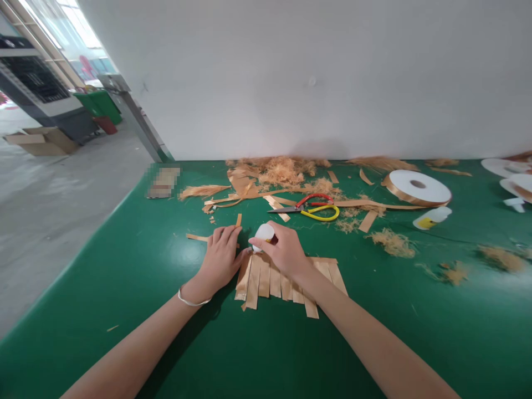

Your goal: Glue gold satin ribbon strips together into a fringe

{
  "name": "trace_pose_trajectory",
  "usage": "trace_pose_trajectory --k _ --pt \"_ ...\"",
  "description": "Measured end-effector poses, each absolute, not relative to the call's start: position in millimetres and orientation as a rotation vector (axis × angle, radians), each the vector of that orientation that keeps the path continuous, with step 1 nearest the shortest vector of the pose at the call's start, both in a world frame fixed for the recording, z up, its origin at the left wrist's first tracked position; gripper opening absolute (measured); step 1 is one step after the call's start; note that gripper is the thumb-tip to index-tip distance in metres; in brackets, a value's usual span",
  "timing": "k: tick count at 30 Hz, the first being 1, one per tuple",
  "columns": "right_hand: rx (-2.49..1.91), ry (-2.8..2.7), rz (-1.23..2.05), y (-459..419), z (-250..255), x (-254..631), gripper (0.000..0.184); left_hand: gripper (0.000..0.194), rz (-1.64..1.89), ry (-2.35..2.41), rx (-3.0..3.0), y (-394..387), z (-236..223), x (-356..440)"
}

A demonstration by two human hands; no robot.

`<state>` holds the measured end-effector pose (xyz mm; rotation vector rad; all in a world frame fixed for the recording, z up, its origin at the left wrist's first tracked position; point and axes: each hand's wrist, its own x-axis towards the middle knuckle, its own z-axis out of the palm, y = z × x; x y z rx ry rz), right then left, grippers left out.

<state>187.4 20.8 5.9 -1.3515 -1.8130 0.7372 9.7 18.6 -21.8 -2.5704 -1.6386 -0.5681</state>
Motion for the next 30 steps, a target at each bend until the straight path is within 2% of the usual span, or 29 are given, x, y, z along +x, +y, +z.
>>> trace_pose_trajectory --k 30 --pt "-1.25 -1.834 0.527 17.1 -2.5 195.1 0.033 0.047 -0.473 -1.673 -2.562 14.8 -17.8 12.0"
